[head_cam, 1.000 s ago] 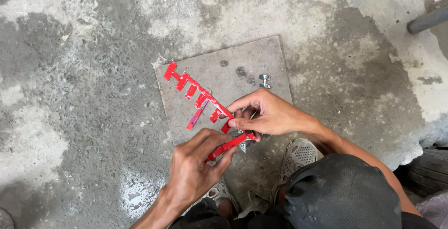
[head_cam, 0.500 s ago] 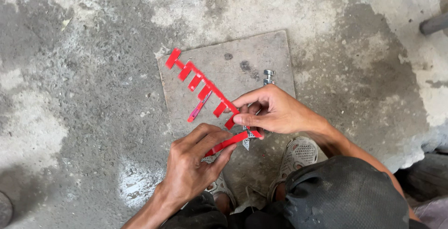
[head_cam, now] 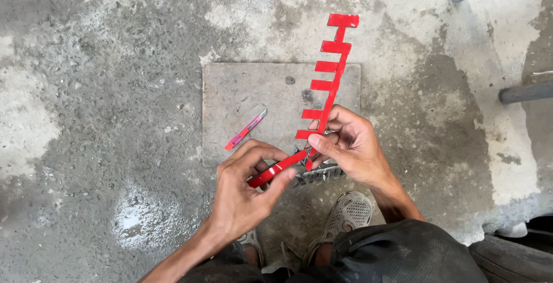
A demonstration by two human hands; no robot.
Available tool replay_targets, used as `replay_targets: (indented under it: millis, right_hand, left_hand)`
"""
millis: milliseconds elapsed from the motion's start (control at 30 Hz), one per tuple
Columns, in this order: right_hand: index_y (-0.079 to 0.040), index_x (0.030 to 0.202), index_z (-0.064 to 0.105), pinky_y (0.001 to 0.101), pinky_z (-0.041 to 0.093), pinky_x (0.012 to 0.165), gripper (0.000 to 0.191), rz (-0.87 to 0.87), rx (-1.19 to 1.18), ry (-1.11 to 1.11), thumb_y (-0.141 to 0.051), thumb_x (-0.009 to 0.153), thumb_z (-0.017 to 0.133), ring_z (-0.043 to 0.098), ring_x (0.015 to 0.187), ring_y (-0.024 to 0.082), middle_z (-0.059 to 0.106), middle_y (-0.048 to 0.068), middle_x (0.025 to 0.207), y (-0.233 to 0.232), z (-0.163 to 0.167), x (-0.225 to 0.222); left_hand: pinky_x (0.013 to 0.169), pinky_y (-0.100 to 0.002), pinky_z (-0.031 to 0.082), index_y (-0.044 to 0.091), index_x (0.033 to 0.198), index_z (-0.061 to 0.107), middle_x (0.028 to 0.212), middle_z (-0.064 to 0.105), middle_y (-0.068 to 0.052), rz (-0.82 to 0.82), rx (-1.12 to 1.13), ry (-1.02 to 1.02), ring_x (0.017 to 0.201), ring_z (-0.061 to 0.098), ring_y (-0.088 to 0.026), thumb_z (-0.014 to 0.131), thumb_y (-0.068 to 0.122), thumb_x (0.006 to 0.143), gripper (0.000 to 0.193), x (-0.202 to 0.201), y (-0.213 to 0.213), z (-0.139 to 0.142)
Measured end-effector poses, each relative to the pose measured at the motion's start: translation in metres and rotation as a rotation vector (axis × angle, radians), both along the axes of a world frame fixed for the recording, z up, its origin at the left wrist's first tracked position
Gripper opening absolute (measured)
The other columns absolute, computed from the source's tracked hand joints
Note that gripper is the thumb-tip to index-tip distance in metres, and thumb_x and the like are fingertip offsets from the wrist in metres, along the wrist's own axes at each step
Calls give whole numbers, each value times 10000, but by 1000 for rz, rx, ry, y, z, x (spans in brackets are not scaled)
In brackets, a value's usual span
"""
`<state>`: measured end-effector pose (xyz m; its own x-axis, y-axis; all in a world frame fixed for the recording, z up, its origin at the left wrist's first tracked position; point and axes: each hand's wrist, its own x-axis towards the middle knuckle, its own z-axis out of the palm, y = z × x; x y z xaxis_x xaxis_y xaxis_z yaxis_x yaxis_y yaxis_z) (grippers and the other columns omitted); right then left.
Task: The person assembles small metallic decorative pieces by applying red adhesive tape to their edges and joining them together. They use a pink utility knife to trim excess tape and adjust the alignment of the pieces. The process is repeated for multiple segments, resulting in a longer assembled structure.
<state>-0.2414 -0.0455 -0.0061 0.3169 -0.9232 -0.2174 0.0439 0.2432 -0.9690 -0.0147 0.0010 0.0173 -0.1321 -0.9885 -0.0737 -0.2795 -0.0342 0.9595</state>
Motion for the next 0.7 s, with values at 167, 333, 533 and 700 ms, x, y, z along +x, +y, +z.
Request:
replay_targets:
  millis: [167, 333, 533, 700]
  right_hand:
    - [31, 1083, 619, 293, 662, 601, 195, 11, 21, -13, -48, 930, 711, 751, 788, 140, 751, 142, 1048, 3, 0, 2]
    - [39, 1087, 623, 312, 683, 634, 187, -18, 0, -53, -20, 936, 717, 742, 832, 143, 729, 127, 1033, 5, -3, 2]
    - [38, 1098, 631, 324, 686, 659, 175, -17, -33, -98, 2, 946, 709, 749, 893, 169, 719, 127, 1053, 9, -6, -2]
    - [30, 1079, 628, 325, 682, 658, 148, -20, -45, -113, 5, 954, 703, 761, 913, 187, 725, 136, 1059, 9, -8, -5]
  left_hand:
    - [465, -199, 455, -8, 921, 731, 913, 694, -44, 30, 137, 141, 566, 605, -20, 737, 11, 886, 40, -2, 3, -6]
    - [447, -184, 441, -9, 901, 740, 933, 683, -41, 44, 192, 193, 566, 569, -3, 747, -5, 873, 29, -1, 5, -10]
    - [473, -178, 486, -13, 890, 736, 938, 669, -35, 36, 206, 213, 594, 604, -11, 757, 1, 871, 32, -3, 6, -13]
    - [519, -182, 522, -15, 887, 740, 937, 668, -35, 34, 251, 247, 638, 651, -27, 759, 21, 881, 41, -3, 5, -15]
